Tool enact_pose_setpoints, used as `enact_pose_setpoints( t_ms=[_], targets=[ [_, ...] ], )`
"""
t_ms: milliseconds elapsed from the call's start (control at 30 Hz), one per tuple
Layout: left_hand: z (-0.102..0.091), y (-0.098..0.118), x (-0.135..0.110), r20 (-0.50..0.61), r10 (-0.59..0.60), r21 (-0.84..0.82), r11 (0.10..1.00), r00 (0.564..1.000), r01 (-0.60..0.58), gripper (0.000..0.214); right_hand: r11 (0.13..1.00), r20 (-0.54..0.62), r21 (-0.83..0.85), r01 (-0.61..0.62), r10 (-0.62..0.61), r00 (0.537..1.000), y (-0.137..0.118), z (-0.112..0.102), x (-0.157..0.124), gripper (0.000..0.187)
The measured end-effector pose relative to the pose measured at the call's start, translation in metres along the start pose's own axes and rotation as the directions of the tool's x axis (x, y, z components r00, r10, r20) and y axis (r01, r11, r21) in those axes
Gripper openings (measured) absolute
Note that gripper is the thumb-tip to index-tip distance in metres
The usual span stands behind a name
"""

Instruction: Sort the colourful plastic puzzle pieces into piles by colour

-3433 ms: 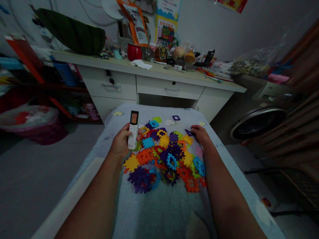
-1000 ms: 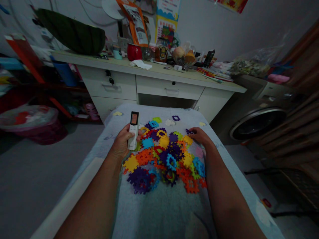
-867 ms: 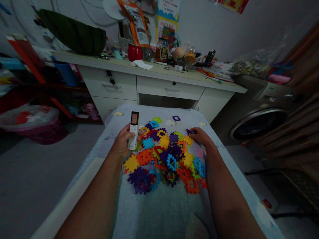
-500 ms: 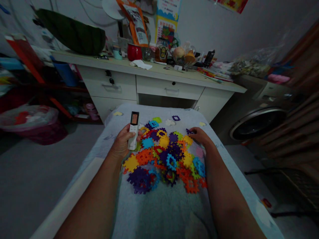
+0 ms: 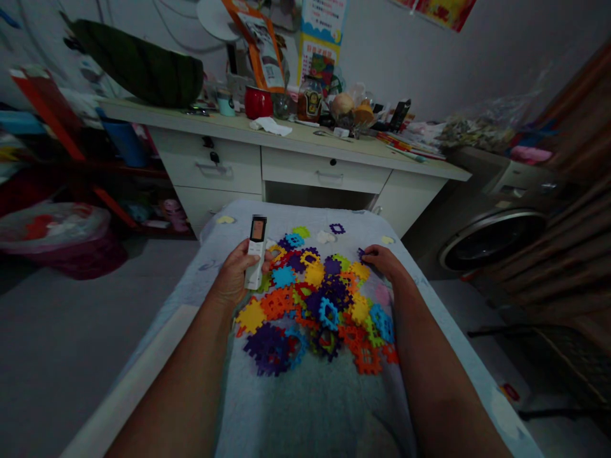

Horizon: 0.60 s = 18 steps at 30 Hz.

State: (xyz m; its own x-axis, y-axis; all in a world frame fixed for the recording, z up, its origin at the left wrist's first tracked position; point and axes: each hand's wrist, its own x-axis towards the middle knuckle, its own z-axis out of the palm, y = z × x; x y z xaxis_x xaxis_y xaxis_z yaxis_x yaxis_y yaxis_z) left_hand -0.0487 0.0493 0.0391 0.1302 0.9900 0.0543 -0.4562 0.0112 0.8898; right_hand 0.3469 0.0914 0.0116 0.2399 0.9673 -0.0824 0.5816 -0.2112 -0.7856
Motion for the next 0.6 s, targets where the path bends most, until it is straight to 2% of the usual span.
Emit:
enact_pose_setpoints(
  t_ms=[300,400,600],
  targets=[
    [-0.002,-0.001,0.001,-0.022,-0.006,0.005,1.0,1.0,0.006,0.033,0.988,0.03,0.087,-0.128,0.126,0.992,-0.026,0.0,0.022,0.011],
    [-0.003,-0.002,0.001,-0.028,-0.008,0.003,1.0,1.0,0.008,0.033,0.986,0.021,0.094,-0.14,0.139,0.99,-0.04,0.009,0.033,0.012],
    [-0.004,-0.002,0.002,-0.034,-0.022,0.004,1.0,0.999,0.022,0.035,0.95,-0.013,0.238,-0.203,0.212,0.977,-0.057,0.035,0.056,0.02]
  ],
)
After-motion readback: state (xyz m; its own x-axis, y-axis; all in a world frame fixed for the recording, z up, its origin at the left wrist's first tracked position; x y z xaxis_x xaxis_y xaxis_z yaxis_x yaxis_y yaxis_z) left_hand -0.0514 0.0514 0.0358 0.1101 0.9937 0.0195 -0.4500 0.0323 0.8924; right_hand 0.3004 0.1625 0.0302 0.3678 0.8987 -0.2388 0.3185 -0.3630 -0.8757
